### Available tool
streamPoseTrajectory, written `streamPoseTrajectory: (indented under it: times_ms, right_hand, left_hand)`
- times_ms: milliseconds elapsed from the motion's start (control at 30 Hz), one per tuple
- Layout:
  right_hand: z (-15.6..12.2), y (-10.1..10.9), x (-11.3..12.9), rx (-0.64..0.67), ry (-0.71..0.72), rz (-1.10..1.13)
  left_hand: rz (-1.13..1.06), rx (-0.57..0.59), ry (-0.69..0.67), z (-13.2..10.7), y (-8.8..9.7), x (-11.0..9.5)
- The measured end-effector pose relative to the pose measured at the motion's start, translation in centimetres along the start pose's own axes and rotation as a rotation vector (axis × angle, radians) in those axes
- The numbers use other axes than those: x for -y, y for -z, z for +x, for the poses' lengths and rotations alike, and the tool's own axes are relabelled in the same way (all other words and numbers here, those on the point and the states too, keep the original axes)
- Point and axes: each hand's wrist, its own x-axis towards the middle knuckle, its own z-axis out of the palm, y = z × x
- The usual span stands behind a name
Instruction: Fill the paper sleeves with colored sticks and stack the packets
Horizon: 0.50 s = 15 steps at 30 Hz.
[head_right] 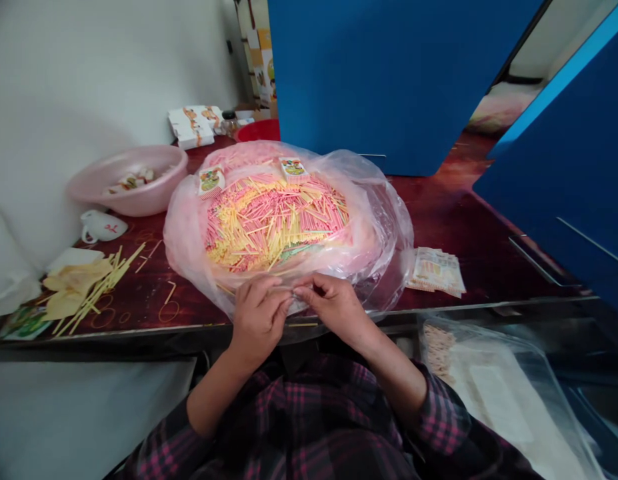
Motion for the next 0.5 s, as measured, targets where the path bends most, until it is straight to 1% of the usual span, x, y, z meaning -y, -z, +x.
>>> streamPoseTrajectory:
  times_ms: [33, 100, 200, 267, 333, 400, 433, 500]
  right_hand:
    - [0.1, 0.0, 0.3, -0.014, 0.011, 0.028]
    - [0.3, 0.1, 0.8, 0.002, -0.006, 0.07]
    - [0.6, 0.1, 1.3, 0.042, -0.01, 0.101]
    - [0.7, -0.2, 1.4, 0.033, 0.015, 0.11]
    - [0.8, -0.6, 1.3, 0.058, -0.022, 0.135]
    - [0.9, -0.9, 1.2, 0.117, -0.082, 0.163]
    - [1.0, -1.1, 1.1, 0.138, -0.09, 0.167]
    - [1.2, -1.4, 0.9, 0.145, -0.054, 0.146]
  left_hand:
    - [-0.079, 0.007, 0.058, 0.2, 0.2, 0.1]
    - [-0.289, 0.06, 0.227, 0.7, 0.7, 0.5]
    - [-0.636, 0.254, 0.538, 1.4, 1.4, 1.1]
    - [-0.797, 0.346, 0.684, 1.8, 1.7, 1.4]
    - [-0.876, 0.352, 0.743, 2.0, 2.0, 1.6]
    - [-0.897, 0.331, 0.762, 1.9, 2.2, 1.6]
    - [-0.894, 0.32, 0.767, 1.8, 2.2, 1.7]
    - [-0.869, 0.283, 0.779, 1.6, 2.1, 1.8]
